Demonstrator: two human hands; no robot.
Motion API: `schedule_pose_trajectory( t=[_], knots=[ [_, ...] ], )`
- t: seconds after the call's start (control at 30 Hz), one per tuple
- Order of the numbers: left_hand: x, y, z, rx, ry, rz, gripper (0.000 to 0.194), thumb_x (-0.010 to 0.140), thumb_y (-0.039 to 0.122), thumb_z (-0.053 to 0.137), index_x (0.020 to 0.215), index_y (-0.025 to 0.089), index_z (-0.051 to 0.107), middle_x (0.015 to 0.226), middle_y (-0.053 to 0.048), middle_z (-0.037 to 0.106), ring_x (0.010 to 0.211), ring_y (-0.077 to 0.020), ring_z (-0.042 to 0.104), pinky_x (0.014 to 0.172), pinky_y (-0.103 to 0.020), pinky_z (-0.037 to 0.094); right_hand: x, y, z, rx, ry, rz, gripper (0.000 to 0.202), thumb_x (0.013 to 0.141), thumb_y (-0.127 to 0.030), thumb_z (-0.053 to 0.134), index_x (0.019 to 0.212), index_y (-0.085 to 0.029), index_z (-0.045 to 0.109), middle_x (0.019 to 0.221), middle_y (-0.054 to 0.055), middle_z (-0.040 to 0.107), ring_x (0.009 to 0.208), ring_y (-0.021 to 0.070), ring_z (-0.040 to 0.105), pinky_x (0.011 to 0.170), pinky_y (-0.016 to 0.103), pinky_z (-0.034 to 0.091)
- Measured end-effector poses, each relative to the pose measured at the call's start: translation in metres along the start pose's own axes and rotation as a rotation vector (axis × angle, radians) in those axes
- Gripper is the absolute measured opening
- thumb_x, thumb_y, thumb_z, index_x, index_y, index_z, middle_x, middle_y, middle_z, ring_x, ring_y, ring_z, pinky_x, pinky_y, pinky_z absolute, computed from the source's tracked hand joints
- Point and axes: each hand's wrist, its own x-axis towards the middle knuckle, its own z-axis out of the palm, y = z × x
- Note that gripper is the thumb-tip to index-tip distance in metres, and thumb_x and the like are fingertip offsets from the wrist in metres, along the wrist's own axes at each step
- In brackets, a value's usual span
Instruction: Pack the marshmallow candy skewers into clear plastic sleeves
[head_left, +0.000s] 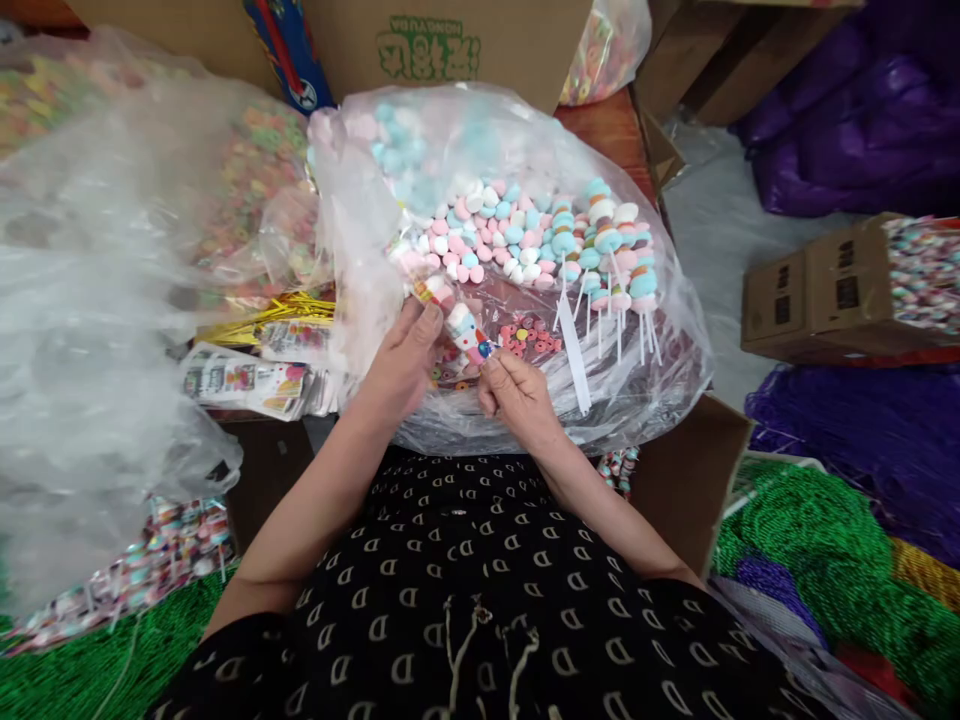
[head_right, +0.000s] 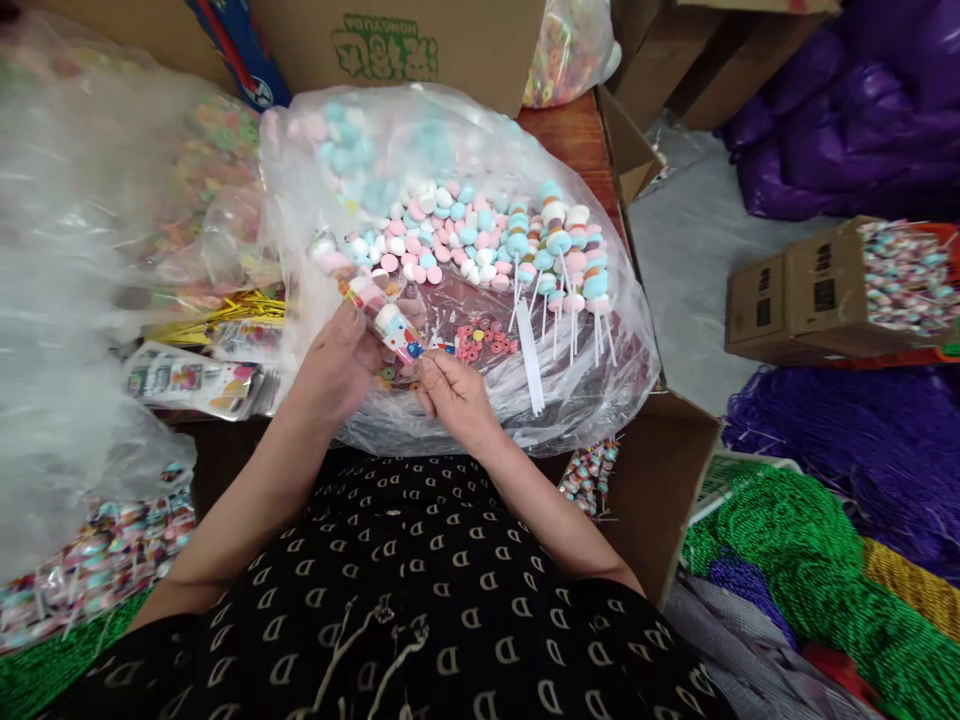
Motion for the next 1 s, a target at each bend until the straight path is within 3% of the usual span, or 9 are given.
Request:
schedule_pose_trajectory(
  t=[0.13, 0.23, 0.33, 0.43, 0.53, 0.67, 0.77, 0.87, 1.0],
  knots=[
    [0.010, 0.004, 0.006, -0.125, 0.103, 0.062, 0.038, 0.079, 0.053, 0.087, 0.102, 0.025, 0.075, 0.100, -0.003, 0.075, 0.094, -0.0192, 0.071, 0.081, -0.033, 0.059, -0.001, -0.002, -0.007, -0.024, 0.023, -0.009, 0.045, 0.097, -0.068, 0.058, 0.096, -0.023, 0.066, 0.055, -0.009, 0.055, 0.047, 0.0086, 0.049, 0.049, 0.023, 0.042],
    [0.008, -0.004, 0.010, -0.062, 0.145, 0.061, 0.041, 0.077, 0.056, 0.087, 0.101, 0.025, 0.076, 0.094, -0.001, 0.076, 0.086, -0.0156, 0.071, 0.078, -0.028, 0.058, -0.003, -0.003, -0.006, -0.084, 0.071, -0.011, 0.043, 0.098, -0.066, 0.058, 0.096, -0.023, 0.065, 0.060, -0.007, 0.062, 0.048, 0.0082, 0.053, 0.050, 0.023, 0.045],
    [0.000, -0.014, 0.010, 0.059, 0.113, 0.010, 0.039, 0.080, 0.059, 0.083, 0.098, 0.025, 0.075, 0.085, 0.001, 0.074, 0.074, -0.0123, 0.065, 0.069, -0.025, 0.055, -0.004, -0.001, 0.001, -0.054, 0.071, 0.009, 0.043, 0.101, -0.065, 0.052, 0.099, -0.023, 0.063, 0.060, -0.007, 0.063, 0.045, 0.0079, 0.055, 0.048, 0.022, 0.046],
    [-0.008, -0.016, 0.004, 0.303, 0.079, 0.067, 0.035, 0.092, 0.058, 0.070, 0.090, 0.023, 0.073, 0.077, 0.001, 0.069, 0.071, -0.0127, 0.059, 0.068, -0.027, 0.051, -0.004, 0.002, 0.005, -0.068, 0.066, -0.012, 0.042, 0.103, -0.063, 0.048, 0.100, -0.023, 0.062, 0.060, -0.008, 0.062, 0.045, 0.0080, 0.056, 0.048, 0.022, 0.047],
    [-0.010, -0.008, -0.002, 0.692, 0.046, 0.257, 0.036, 0.099, 0.052, 0.061, 0.081, 0.021, 0.067, 0.075, -0.001, 0.065, 0.072, -0.0146, 0.056, 0.071, -0.030, 0.047, -0.001, 0.002, 0.002, -0.213, 0.125, -0.083, 0.038, 0.106, -0.057, 0.045, 0.105, -0.023, 0.063, 0.061, -0.007, 0.063, 0.048, 0.0095, 0.058, 0.054, 0.024, 0.051],
    [-0.009, -0.003, -0.002, 0.931, -0.045, 0.430, 0.037, 0.103, 0.046, 0.052, 0.076, 0.022, 0.059, 0.071, -0.001, 0.060, 0.069, -0.0159, 0.054, 0.066, -0.031, 0.044, 0.003, 0.003, -0.001, -0.448, 0.186, -0.163, 0.038, 0.108, -0.044, 0.044, 0.134, -0.024, 0.063, 0.065, -0.003, 0.067, 0.056, 0.0153, 0.063, 0.067, 0.032, 0.057],
    [-0.012, -0.007, 0.000, 0.897, -0.053, 0.411, 0.038, 0.103, 0.048, 0.052, 0.076, 0.022, 0.058, 0.068, 0.001, 0.057, 0.066, -0.0152, 0.052, 0.063, -0.030, 0.042, 0.004, 0.008, 0.000, -0.499, 0.131, -0.193, 0.043, 0.107, -0.040, 0.043, 0.142, -0.024, 0.063, 0.066, -0.001, 0.069, 0.058, 0.0175, 0.064, 0.069, 0.035, 0.058],
    [-0.016, -0.010, -0.002, 0.719, -0.028, 0.248, 0.041, 0.100, 0.054, 0.057, 0.076, 0.022, 0.059, 0.069, 0.001, 0.057, 0.067, -0.0142, 0.053, 0.065, -0.029, 0.044, 0.003, 0.012, 0.001, -0.516, 0.144, -0.243, 0.042, 0.107, -0.036, 0.044, 0.139, -0.024, 0.067, 0.069, 0.001, 0.071, 0.060, 0.0170, 0.063, 0.071, 0.035, 0.059],
    [-0.014, -0.003, -0.005, 0.307, 0.059, 0.092, 0.046, 0.094, 0.068, 0.062, 0.101, 0.023, 0.067, 0.093, -0.005, 0.072, 0.088, -0.0179, 0.067, 0.078, -0.031, 0.054, 0.002, 0.014, 0.001, -0.541, 0.177, -0.313, 0.041, 0.105, -0.031, 0.045, 0.138, -0.024, 0.069, 0.072, 0.001, 0.073, 0.058, 0.0155, 0.063, 0.070, 0.032, 0.058]
  ],
)
